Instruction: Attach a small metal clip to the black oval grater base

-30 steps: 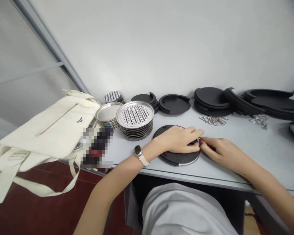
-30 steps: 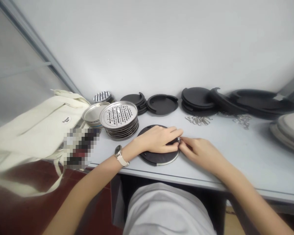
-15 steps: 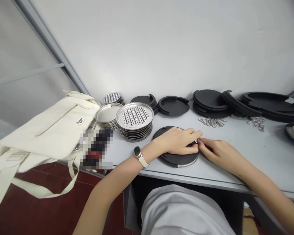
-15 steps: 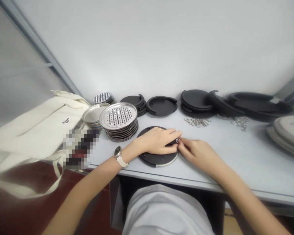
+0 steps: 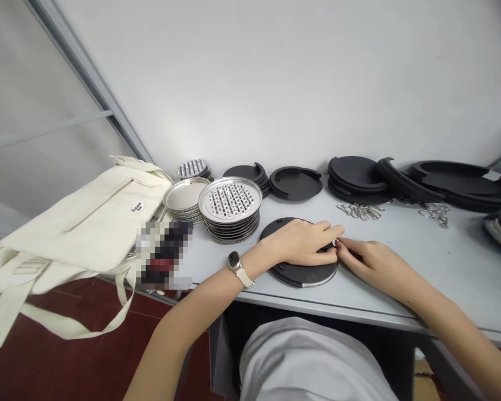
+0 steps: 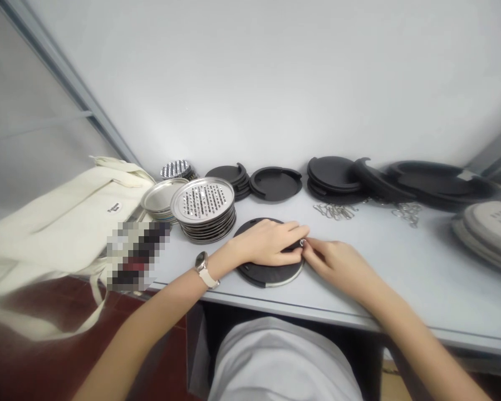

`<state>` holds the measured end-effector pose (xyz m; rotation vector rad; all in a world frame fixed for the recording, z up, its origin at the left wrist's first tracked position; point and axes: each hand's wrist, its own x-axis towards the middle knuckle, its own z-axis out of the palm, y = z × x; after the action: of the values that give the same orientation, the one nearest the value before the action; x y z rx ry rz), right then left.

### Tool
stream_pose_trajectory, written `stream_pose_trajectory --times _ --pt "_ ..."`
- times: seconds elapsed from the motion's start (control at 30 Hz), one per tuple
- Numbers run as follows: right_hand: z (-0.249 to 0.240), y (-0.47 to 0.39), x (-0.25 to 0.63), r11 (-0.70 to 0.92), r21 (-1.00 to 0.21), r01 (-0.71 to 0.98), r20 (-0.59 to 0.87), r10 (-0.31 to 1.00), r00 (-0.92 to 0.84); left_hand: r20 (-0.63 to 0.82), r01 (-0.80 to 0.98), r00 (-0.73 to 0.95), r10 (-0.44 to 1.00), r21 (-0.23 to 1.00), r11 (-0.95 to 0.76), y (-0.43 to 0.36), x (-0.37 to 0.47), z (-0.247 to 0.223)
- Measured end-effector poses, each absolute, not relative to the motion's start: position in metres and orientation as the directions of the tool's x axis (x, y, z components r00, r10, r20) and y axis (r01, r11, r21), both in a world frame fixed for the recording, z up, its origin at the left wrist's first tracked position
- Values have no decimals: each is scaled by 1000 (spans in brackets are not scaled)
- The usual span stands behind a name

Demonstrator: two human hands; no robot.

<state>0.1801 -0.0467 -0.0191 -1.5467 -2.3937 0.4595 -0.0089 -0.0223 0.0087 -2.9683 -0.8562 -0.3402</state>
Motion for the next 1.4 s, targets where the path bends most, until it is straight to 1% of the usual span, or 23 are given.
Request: stream_pose_trajectory --times 0.43,0.57,0.67,0.9,1.2,1.4 --pt "-17 -47 180 391 -377 840 27 911 -412 232 522 828 511 18 -853 -22 -9 8" --pt "-18 -47 181 390 -408 825 22 908 -419 219 531 823 524 27 -847 -22 -10 8" --pt "-20 -47 182 393 -425 816 33 907 -420 218 542 817 533 23 -840 -22 -10 9" --pt "-23 -46 182 429 -409 805 63 894 -444 223 579 794 566 6 -815 -21 -11 9" --pt "-26 -45 184 405 -389 828 47 906 -421 254 553 811 527 -40 -832 -20 -10 5" --pt "-27 -45 185 410 -371 833 38 903 -428 289 494 829 479 21 -869 -19 -10 3"
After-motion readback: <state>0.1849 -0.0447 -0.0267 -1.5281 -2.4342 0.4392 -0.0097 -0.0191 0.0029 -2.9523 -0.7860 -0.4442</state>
